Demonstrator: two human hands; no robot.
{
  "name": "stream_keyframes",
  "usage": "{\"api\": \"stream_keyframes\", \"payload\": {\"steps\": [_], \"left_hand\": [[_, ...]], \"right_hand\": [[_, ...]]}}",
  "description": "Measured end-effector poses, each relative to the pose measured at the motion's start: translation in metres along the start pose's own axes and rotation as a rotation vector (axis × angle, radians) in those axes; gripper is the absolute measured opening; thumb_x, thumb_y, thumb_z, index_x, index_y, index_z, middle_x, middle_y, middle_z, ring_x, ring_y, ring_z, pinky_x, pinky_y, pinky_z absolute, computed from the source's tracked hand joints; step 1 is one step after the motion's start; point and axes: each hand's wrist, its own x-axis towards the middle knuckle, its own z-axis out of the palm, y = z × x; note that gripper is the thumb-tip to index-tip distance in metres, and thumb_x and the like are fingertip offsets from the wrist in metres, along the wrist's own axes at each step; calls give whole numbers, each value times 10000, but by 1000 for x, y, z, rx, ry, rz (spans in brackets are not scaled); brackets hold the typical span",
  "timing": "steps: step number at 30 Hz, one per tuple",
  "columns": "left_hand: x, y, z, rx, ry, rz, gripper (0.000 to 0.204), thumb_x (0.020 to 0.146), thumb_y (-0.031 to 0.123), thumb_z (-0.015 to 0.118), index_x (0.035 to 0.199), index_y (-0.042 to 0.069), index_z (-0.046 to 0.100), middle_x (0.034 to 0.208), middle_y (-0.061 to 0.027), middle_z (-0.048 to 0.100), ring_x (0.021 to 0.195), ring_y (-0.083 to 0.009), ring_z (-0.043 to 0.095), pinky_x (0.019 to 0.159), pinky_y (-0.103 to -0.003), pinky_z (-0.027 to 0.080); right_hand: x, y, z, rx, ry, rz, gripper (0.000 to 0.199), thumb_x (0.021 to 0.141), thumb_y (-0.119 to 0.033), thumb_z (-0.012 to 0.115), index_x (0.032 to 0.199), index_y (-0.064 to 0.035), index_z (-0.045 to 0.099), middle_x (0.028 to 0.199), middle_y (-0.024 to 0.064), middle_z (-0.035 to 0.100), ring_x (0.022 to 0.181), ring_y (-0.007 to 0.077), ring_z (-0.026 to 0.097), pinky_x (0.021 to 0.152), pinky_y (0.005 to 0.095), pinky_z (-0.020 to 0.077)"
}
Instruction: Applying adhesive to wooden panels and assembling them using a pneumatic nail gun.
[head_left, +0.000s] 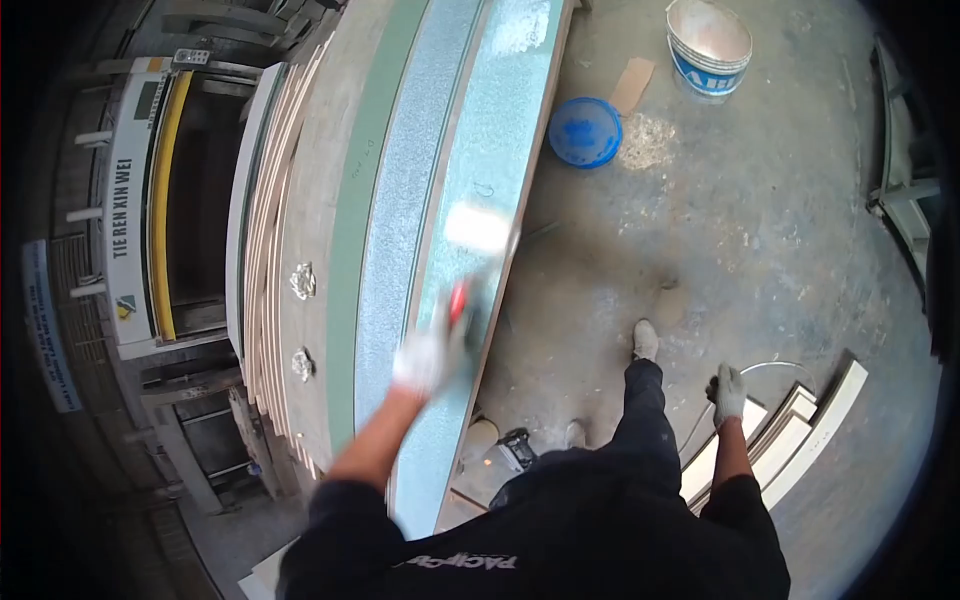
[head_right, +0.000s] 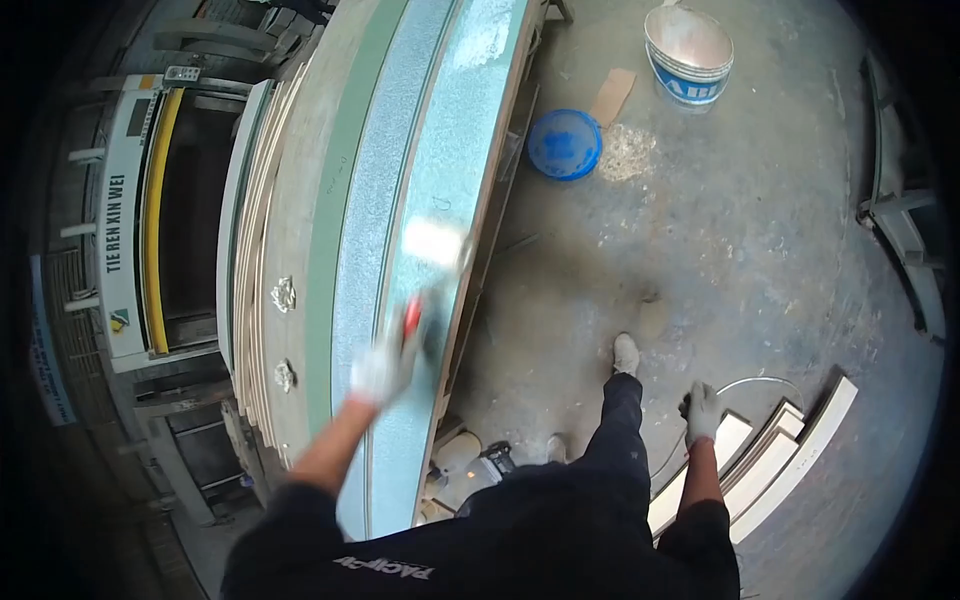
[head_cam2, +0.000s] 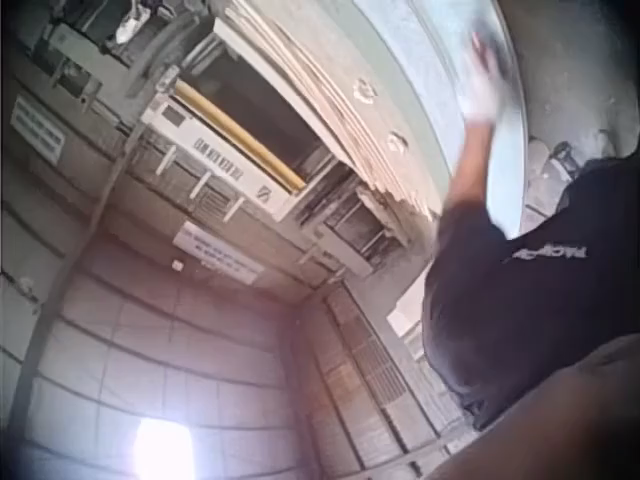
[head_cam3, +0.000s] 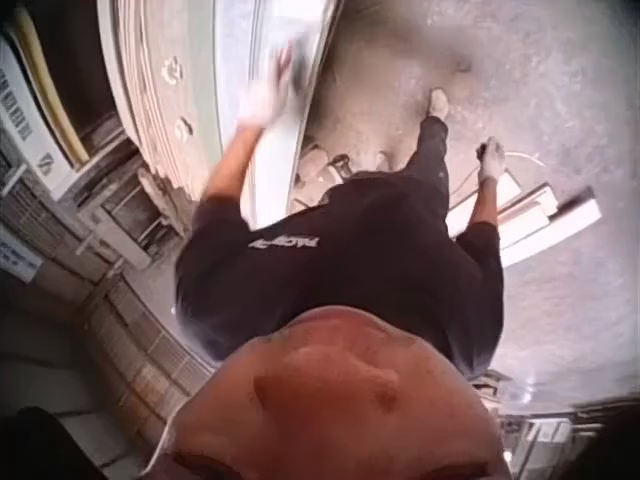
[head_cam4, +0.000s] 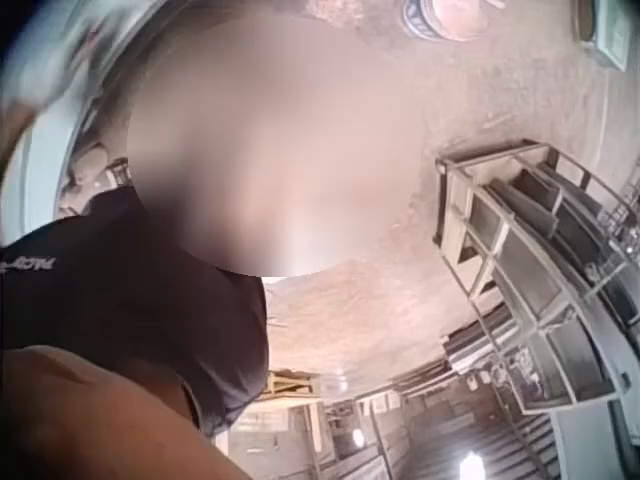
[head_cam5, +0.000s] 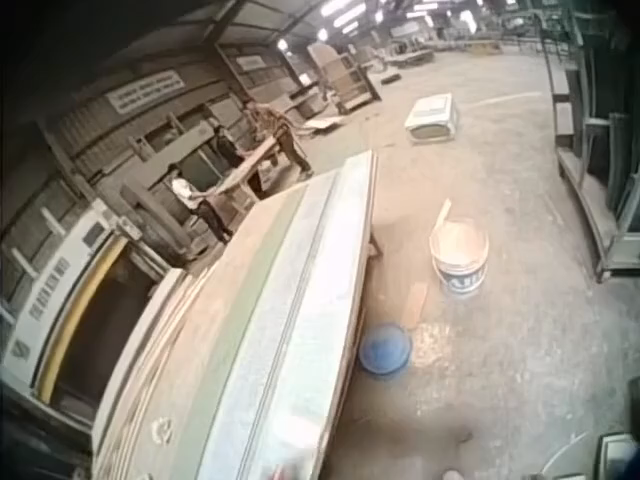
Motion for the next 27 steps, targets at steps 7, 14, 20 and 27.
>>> {"api": "stream_keyframes", "payload": {"steps": [7,14,20,27], "left_hand": [[30,27,-31,15,-79,0,620,1002,425,515,1509,94,384,832,-303,681,619,-433,685,539,-578,522],[316,113,-155,-188,211,152,500,979,413,462,1199,-5,625,1049,-315,673,1026,-487,646,895,-533,509],[86,31,-33,-48,13,105,621,1025,441,436,1535,102,331,957,-285,708,812,-450,708,740,-566,563],[-339,-120,88,-79,-500,-326,647,1005,419,517,1543,124,315,860,-240,697,768,-442,690,658,-573,522]], "right_hand": [[3,-45,32,-49,-94,-40,491,999,-447,600,1227,-13,581,794,40,601,599,126,583,550,279,509],[4,-20,10,61,139,-3,366,1013,-413,585,1082,-54,584,714,26,565,509,109,532,441,266,437],[7,-1,-9,-20,72,49,394,1010,-438,563,1040,-46,572,667,32,544,490,129,537,419,285,415],[29,-55,58,-172,-107,-93,467,989,-480,594,1126,-33,598,665,25,548,509,141,556,436,289,434]]}}
